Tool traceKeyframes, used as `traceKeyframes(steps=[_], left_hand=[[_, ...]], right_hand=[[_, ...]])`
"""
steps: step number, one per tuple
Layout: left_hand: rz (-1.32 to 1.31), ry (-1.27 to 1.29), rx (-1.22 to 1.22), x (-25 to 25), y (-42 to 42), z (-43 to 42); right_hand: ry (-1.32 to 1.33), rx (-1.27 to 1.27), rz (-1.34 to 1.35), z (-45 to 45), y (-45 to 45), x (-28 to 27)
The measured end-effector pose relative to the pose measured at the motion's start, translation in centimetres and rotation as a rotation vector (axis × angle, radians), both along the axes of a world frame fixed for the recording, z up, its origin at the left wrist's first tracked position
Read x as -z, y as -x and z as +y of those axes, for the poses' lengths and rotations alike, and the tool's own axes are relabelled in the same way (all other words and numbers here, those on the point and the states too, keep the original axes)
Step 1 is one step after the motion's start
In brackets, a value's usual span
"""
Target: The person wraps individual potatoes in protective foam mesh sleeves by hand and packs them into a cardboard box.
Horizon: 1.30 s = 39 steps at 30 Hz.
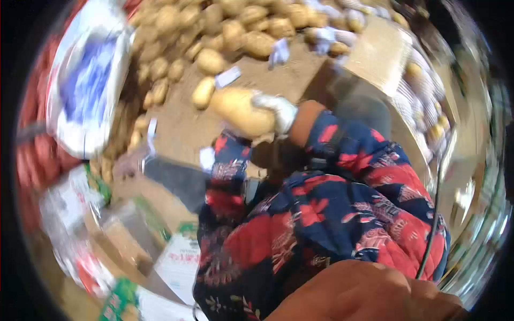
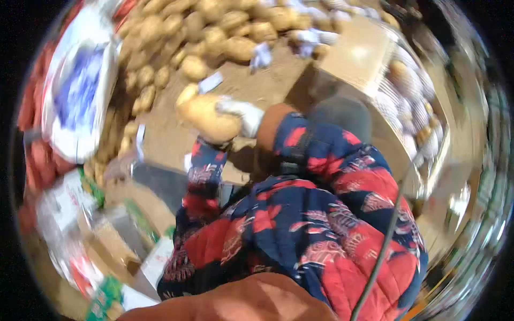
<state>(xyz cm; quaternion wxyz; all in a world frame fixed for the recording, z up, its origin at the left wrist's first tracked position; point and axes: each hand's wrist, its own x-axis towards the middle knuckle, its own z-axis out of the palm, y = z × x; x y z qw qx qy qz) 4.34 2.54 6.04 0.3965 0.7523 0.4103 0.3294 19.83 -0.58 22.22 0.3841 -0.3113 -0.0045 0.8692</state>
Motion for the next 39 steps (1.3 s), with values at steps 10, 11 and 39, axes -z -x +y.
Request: traceKeyframes(steps=[10, 11, 39], left_hand=[[-0.666, 0.337, -0.191, -15.3, -2.7, -2.4], [-0.571, 0.181, -0.374, -14.4, -4.3, -3.6], [0.274, 0.26, -0.741, -4.0, 12.6, -4.5]], right_hand=[[-0.942, -0.027, -1.278, -0.6, -7.0, -2.3], [-0.918, -0.014, -1.502, -1.3, -8.3, -3.2], [-1.372, 0.086, -1.713, -5.4, -26.0, -6.2]])
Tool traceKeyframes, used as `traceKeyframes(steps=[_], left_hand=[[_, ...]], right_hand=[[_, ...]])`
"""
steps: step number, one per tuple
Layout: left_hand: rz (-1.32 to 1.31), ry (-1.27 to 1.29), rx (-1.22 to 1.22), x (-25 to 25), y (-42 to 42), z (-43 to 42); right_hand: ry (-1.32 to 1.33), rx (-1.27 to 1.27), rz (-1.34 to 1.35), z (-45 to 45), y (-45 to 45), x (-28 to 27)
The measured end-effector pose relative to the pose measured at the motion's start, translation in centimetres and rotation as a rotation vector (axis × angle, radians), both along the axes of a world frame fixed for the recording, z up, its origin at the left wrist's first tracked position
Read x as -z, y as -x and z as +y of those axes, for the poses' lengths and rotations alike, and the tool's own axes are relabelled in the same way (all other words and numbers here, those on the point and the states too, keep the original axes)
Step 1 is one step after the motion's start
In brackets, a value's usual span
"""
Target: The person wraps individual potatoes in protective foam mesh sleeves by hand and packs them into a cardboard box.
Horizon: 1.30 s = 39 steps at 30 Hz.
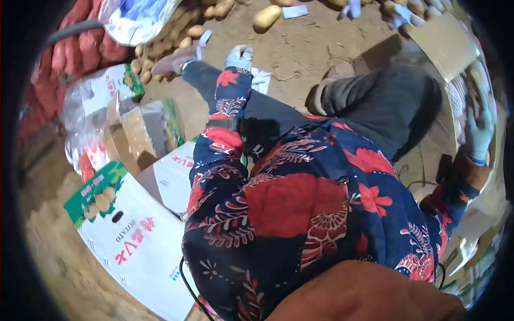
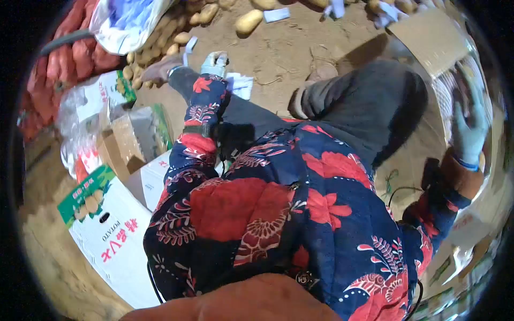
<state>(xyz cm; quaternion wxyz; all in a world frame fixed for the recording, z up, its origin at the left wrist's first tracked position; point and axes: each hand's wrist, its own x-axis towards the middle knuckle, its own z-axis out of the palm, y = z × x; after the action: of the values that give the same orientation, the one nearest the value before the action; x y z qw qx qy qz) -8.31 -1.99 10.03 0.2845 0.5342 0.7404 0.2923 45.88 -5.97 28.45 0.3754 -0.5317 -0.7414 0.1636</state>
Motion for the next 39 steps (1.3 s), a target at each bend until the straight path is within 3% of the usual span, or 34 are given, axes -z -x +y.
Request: traceKeyframes(steps=[1, 2, 3, 5, 6, 7, 8, 9, 13, 14, 16, 17, 18, 20, 21, 22, 24, 26, 27, 28, 30, 31, 32, 34, 35, 36, 38, 39], left_hand=[[0.118, 0.077, -0.03, 0.7, 1.2, -0.6], [0.231, 0.154, -0.052, 1.5, 2.1, -1.2], [0.255, 0.232, -0.052, 0.4, 1.8, -2.1], [0.284, 0.469, -0.052, 2.8, 2.2, -2.8], [0.253, 0.575, 0.0, 2.6, 3.1, -4.2], [0.38, 0.632, 0.274, 2.0, 2.5, -4.2], [0.5, 0.677, 0.558, 0.6, 1.1, -3.9], [0.684, 0.733, 0.479, 2.7, 0.3, -4.1], [0.885, 0.897, 0.501, 5.9, 0.5, -3.2], [0.923, 0.773, 0.602, 1.8, -1.4, -3.2], [0.839, 0.632, 0.585, 3.0, -0.3, -1.7], [0.71, 0.3, 0.599, 5.3, 1.2, -1.4], [0.715, 0.298, 0.601, 7.7, 1.8, -1.3], [-0.403, 0.582, -0.056, 6.2, -0.6, 1.5], [-0.448, 0.362, 0.073, 6.4, -1.5, 1.5], [-0.493, 0.138, 0.197, 6.2, -2.6, 1.2], [-0.418, 0.061, 0.487, 4.5, -5.7, 1.5], [-0.436, 0.465, 0.456, -4.8, -10.2, 0.9], [-0.908, 0.483, 0.409, -2.2, -10.8, 0.1], [-0.423, 0.263, 0.671, -3.3, -11.5, 0.3], [-0.437, 0.461, 0.588, -6.9, -11.3, -0.2], [-0.611, 0.241, 0.474, -5.1, -11.3, -1.2], [-0.924, 0.211, 0.35, -3.7, -10.6, -1.1], [-1.511, 0.187, 0.111, -6.3, -10.2, -0.7], [-1.573, 0.352, 0.136, -3.2, -7.4, 0.1], [-1.359, 0.283, 0.135, 0.9, -8.5, 0.6], [-0.888, 0.306, 0.008, -7.3, -12.6, -0.4], [-0.895, -0.114, 0.376, -0.8, -11.2, -0.5]], right_hand=[[-0.033, -0.094, -0.265, 2.7, 2.8, 0.0], [0.121, -0.15, -0.015, 3.9, 7.0, 0.1], [0.028, -0.272, 0.052, 5.7, 10.7, 0.6], [-0.131, -0.334, -0.132, 8.2, 16.7, 1.0], [0.017, -0.422, -0.002, 6.9, 19.6, -0.2], [-0.048, -0.451, 0.038, 7.7, 21.8, 1.5], [-0.108, -0.453, 0.053, 8.0, 22.9, 4.1], [0.017, -0.454, 0.058, 8.0, 23.1, 6.8], [0.364, -0.333, 0.139, 7.1, 21.5, 11.2], [0.369, -0.331, 0.122, 7.3, 21.5, 11.3], [0.657, -0.21, 0.237, 7.5, 21.8, 11.1], [0.621, -0.245, 0.185, 7.9, 22.0, 10.9], [0.618, -0.242, 0.19, 8.1, 22.2, 11.3], [0.45, -0.324, 0.164, 8.3, 22.3, 12.5], [0.337, -0.318, 0.051, 8.3, 22.5, 12.8], [0.432, -0.294, 0.089, 8.1, 23.3, 11.3], [0.116, -0.328, -0.041, 7.8, 24.3, 11.2], [0.014, -0.363, -0.095, 6.8, 25.1, 10.5], [-0.045, -0.479, -0.2, 7.0, 25.1, 11.9], [0.056, -0.531, -0.231, 6.9, 25.1, 11.9], [0.031, -0.479, -0.253, 6.9, 24.9, 11.5], [0.067, -0.431, -0.194, 7.1, 24.6, 11.6], [0.047, -0.426, -0.19, 7.2, 24.5, 12.0], [0.766, -0.343, 0.869, 7.2, 24.4, 13.2], [0.748, -0.404, 0.872, 7.3, 24.3, 13.3], [0.785, -0.456, 0.846, 7.1, 24.2, 12.7], [0.608, -0.524, 0.626, 6.3, 25.0, 12.6], [0.327, -0.515, 0.372, 6.2, 25.1, 12.5]])
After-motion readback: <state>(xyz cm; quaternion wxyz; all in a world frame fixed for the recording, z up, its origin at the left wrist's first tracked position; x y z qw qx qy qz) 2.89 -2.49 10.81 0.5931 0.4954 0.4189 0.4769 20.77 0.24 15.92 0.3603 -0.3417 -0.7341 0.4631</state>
